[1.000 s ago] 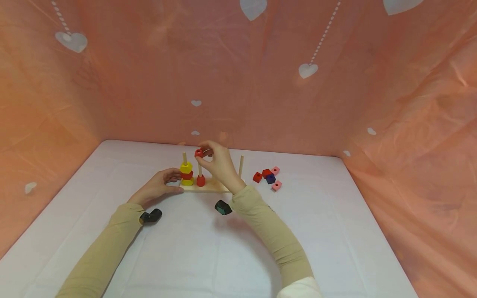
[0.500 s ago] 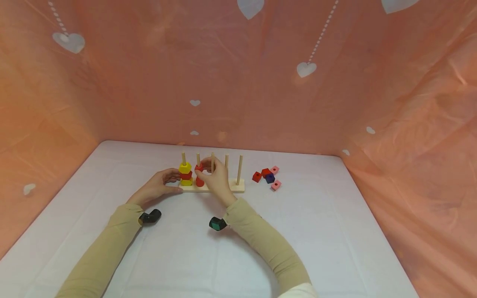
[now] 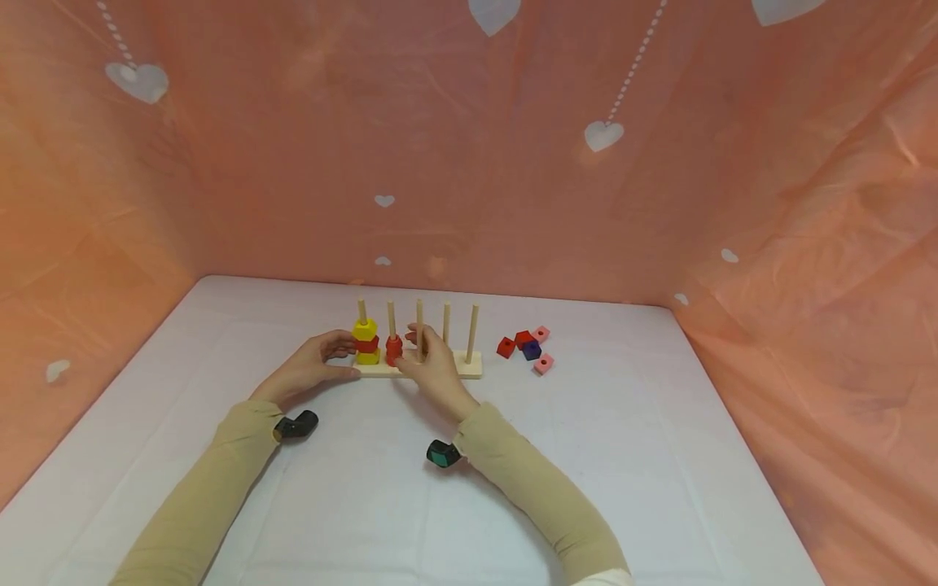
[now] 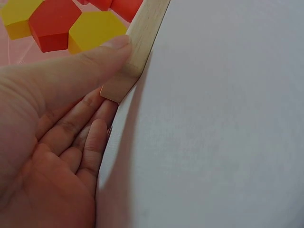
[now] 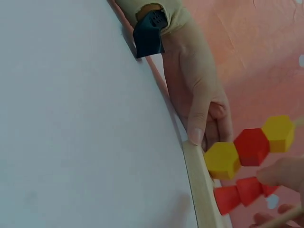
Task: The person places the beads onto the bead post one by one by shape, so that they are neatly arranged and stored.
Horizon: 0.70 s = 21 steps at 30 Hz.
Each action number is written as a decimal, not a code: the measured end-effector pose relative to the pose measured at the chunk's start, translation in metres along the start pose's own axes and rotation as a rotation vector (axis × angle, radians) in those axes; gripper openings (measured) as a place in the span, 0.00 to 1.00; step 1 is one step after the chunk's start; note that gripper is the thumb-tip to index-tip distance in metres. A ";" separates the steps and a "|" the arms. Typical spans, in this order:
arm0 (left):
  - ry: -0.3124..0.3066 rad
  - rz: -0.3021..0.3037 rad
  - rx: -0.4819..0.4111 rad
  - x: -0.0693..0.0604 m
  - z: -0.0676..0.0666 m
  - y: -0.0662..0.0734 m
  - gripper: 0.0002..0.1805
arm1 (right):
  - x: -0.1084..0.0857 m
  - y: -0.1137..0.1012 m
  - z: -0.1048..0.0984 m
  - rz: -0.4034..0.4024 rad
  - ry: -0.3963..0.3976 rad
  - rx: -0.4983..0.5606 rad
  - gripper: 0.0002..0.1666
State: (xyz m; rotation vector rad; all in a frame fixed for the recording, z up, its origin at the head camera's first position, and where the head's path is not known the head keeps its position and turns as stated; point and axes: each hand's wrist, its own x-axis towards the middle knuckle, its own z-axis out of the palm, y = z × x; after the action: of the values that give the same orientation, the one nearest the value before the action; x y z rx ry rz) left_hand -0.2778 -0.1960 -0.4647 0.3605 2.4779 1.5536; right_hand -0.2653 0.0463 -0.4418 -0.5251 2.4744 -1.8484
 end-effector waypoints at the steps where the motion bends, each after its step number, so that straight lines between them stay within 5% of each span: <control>1: 0.000 0.000 0.000 0.000 0.001 0.001 0.36 | -0.004 0.000 -0.004 -0.005 -0.015 -0.023 0.33; 8: 0.006 -0.027 -0.013 -0.004 0.000 0.003 0.37 | -0.029 -0.002 -0.029 -0.021 -0.127 -0.087 0.39; 14: 0.009 -0.044 -0.016 -0.003 0.001 0.000 0.38 | -0.048 -0.001 -0.061 -0.045 -0.217 -0.119 0.31; 21: 0.008 -0.040 0.002 -0.001 0.001 0.002 0.38 | -0.065 0.007 -0.118 -0.153 -0.140 -0.298 0.20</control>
State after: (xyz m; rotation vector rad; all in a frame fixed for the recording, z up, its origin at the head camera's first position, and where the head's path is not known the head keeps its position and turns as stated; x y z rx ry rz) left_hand -0.2760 -0.1944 -0.4635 0.3034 2.4770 1.5402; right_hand -0.2296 0.1751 -0.4247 -0.8438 2.6927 -1.4291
